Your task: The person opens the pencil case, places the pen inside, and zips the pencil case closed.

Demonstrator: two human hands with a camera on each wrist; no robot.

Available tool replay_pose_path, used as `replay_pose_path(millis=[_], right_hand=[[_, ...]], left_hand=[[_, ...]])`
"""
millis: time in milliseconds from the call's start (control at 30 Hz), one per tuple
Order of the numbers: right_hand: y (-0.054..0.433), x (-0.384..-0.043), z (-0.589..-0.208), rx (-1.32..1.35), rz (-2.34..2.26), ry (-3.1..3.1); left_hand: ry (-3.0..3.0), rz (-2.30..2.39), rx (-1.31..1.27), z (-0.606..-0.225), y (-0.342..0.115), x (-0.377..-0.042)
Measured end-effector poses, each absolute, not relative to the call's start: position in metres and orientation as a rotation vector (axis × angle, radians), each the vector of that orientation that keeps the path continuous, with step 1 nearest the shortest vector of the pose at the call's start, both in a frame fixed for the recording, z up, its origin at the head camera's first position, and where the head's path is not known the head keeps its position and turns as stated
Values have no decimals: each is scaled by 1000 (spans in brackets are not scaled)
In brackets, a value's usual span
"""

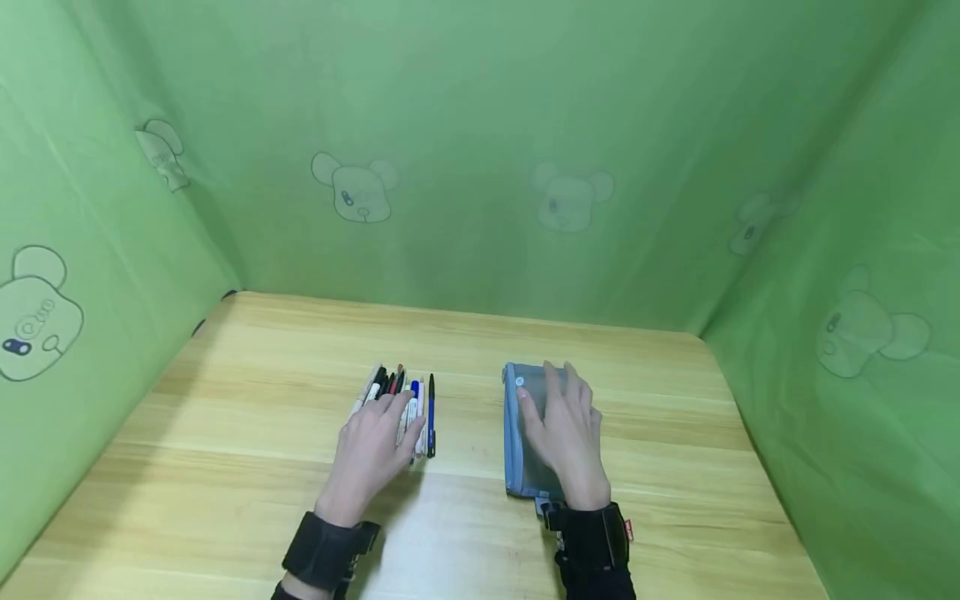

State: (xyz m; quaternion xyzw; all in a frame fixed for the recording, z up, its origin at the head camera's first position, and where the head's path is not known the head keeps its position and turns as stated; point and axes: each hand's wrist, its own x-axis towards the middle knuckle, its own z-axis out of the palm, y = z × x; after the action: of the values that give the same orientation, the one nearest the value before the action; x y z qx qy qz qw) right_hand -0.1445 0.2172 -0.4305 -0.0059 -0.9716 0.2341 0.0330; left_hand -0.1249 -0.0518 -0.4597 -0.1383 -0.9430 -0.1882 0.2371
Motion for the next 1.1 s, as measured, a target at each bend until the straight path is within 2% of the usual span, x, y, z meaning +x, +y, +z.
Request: replay_pose_path(millis=[633, 1100], right_hand=[[210, -196, -418, 40, 653, -3095], [217, -225, -436, -41, 686, -3342]], left_hand=[[-2725, -629, -305, -456, -46, -147], [-2832, -731, -273, -459, -37, -158]])
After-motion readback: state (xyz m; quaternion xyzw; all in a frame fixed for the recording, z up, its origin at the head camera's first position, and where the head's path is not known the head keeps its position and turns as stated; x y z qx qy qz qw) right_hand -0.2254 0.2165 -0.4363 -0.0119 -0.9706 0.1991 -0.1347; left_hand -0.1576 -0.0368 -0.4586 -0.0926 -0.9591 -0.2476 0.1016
